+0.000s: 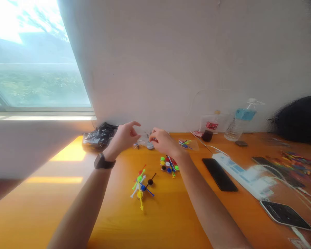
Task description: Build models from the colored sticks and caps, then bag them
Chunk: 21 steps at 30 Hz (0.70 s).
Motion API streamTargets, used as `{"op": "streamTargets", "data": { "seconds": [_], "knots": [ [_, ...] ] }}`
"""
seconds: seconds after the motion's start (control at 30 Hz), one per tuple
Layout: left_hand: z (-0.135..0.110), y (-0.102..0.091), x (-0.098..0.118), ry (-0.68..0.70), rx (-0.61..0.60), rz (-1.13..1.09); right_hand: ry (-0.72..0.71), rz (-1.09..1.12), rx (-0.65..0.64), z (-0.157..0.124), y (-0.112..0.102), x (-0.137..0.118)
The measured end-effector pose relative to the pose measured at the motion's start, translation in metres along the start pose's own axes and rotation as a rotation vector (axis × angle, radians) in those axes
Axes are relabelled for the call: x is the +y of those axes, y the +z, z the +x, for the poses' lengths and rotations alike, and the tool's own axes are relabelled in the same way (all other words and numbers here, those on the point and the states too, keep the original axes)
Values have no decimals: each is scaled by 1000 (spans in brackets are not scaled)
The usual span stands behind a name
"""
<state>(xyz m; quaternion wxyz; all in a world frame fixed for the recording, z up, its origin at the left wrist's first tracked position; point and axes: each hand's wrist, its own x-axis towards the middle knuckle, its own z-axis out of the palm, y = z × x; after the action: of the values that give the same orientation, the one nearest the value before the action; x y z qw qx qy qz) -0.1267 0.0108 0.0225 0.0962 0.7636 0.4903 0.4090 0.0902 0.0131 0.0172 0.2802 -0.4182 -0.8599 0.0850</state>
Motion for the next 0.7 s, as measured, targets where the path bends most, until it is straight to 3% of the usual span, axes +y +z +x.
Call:
{"op": "streamTargets", "data": {
  "seconds": [0.1, 0.23, 0.33, 0.57, 0.7],
  "knots": [
    [-1, -1, 2, -1, -15, -35, 108, -37, 12, 0, -1, -13],
    [-4, 3, 14, -3, -60, -118, 254, 226, -33, 1, -2, -21],
    [-6, 6, 24, 60, -64, -92, 220, 399, -90, 1, -3, -15],
    [-10, 17, 36, 234, 86, 110, 81, 369, 93, -1, -9, -21],
    [-13, 24, 41, 279, 176, 205, 85, 566, 57, 2, -9, -24]
  ]
}}
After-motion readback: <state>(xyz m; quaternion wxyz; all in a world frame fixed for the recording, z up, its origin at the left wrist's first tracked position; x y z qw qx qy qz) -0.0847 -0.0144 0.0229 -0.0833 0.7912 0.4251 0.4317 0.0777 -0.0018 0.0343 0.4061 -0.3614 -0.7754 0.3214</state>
